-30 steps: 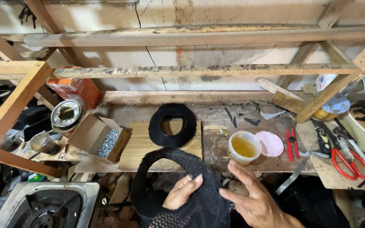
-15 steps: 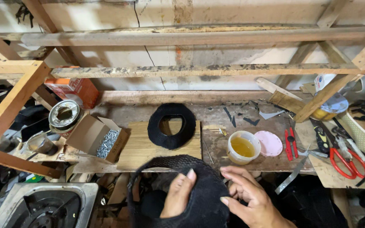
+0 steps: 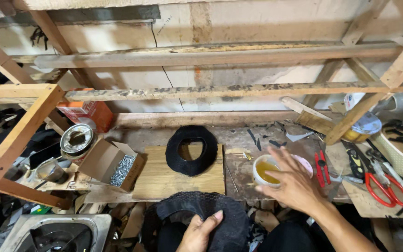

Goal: The person applies a yellow liquid from a small container onto a black mesh shoe upper using their fingers. They repeatedly rub the liquid into the mesh material, turning the object over to cover different sections.

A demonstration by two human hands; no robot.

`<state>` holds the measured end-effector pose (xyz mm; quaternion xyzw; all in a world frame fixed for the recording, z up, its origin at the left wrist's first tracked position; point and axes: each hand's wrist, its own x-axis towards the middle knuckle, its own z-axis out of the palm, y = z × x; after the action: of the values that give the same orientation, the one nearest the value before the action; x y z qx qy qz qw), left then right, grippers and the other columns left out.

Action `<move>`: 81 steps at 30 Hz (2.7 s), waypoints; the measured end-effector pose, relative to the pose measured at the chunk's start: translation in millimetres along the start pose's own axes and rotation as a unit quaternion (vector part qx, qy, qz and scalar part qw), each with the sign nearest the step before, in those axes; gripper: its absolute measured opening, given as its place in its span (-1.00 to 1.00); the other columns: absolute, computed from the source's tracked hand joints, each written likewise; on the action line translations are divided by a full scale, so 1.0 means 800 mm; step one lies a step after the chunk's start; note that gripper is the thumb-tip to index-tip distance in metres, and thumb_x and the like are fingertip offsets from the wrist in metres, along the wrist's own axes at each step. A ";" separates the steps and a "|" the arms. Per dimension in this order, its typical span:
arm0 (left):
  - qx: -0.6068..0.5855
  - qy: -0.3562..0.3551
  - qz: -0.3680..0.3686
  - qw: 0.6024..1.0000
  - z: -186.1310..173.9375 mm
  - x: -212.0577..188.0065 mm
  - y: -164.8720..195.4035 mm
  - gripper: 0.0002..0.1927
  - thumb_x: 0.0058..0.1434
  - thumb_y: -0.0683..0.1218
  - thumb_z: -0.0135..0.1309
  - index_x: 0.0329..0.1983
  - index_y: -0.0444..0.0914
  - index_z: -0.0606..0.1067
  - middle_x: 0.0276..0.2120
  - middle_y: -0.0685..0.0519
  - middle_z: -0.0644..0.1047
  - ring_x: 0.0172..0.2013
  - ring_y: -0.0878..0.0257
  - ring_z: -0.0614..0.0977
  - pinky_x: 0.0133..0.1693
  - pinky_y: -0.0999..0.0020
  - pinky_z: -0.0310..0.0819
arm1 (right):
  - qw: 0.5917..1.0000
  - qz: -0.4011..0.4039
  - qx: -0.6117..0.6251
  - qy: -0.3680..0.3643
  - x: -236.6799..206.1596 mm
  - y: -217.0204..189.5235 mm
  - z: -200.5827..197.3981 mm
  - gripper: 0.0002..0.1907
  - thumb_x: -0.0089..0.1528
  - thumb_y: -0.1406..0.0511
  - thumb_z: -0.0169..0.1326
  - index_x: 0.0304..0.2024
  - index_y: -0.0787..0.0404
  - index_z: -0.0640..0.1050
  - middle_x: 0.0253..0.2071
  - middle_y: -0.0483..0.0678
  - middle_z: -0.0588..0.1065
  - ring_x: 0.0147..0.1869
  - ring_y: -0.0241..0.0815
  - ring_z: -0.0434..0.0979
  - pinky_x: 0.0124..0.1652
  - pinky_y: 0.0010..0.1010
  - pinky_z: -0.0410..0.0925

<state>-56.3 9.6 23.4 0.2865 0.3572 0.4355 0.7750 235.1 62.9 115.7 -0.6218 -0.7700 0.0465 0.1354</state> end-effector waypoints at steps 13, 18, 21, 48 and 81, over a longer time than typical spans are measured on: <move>-0.010 -0.089 -0.044 0.995 0.037 -0.021 0.036 -0.69 0.26 -0.19 0.05 0.05 -0.37 0.56 -0.11 -0.01 0.68 -0.10 0.24 0.68 0.02 0.32 0.55 | 0.942 -0.243 0.159 0.168 -0.082 -0.081 -0.001 -0.45 0.01 0.53 0.08 0.05 0.14 0.65 0.46 0.25 0.14 0.55 0.28 0.11 0.42 -0.04 0.08; 0.001 -0.101 -0.060 0.993 0.047 -0.030 0.046 -0.62 0.25 -0.19 0.07 0.13 -0.37 0.52 -0.05 -0.02 0.65 -0.04 0.23 0.65 0.08 0.30 0.50 | 0.931 -0.237 0.203 0.192 -0.071 -0.080 -0.004 -0.49 0.04 0.54 0.10 0.04 0.11 0.63 0.48 0.28 0.10 0.55 0.26 0.11 0.39 -0.05 0.12; 0.004 -0.126 -0.049 0.991 0.046 -0.032 0.046 -0.58 0.26 -0.17 0.07 0.19 -0.35 0.48 -0.01 0.01 0.63 0.00 0.27 0.62 0.10 0.33 0.48 | 0.940 -0.247 0.180 0.153 -0.070 -0.080 -0.005 -0.46 0.02 0.55 0.09 0.04 0.13 0.66 0.47 0.24 0.13 0.54 0.25 0.12 0.38 -0.02 0.13; -0.056 -0.056 0.038 0.996 -0.007 0.003 0.005 -0.72 0.35 -0.15 0.11 0.04 -0.42 0.54 -0.14 0.00 0.59 -0.17 0.26 0.61 -0.10 0.32 0.49 | 0.959 -0.022 0.241 0.147 -0.062 -0.049 0.000 -0.45 0.09 0.32 0.29 0.15 0.24 0.54 0.22 -0.01 0.42 0.17 -0.11 0.52 0.10 -0.33 0.40; -0.153 0.060 0.004 0.986 0.015 0.019 0.035 -0.58 0.19 -0.18 0.10 0.08 -0.50 0.50 -0.10 -0.21 0.65 -0.08 -0.02 0.70 0.04 0.02 0.62 | 0.972 0.015 0.148 0.183 -0.035 0.007 0.058 -0.37 -0.03 0.26 0.34 0.11 0.24 0.55 0.41 0.17 0.22 0.46 0.16 0.21 0.32 -0.12 0.16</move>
<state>-54.3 33.7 46.6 0.1393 0.3306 0.5048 0.7851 233.4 41.6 65.6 -0.6041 -0.7074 0.0480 0.3638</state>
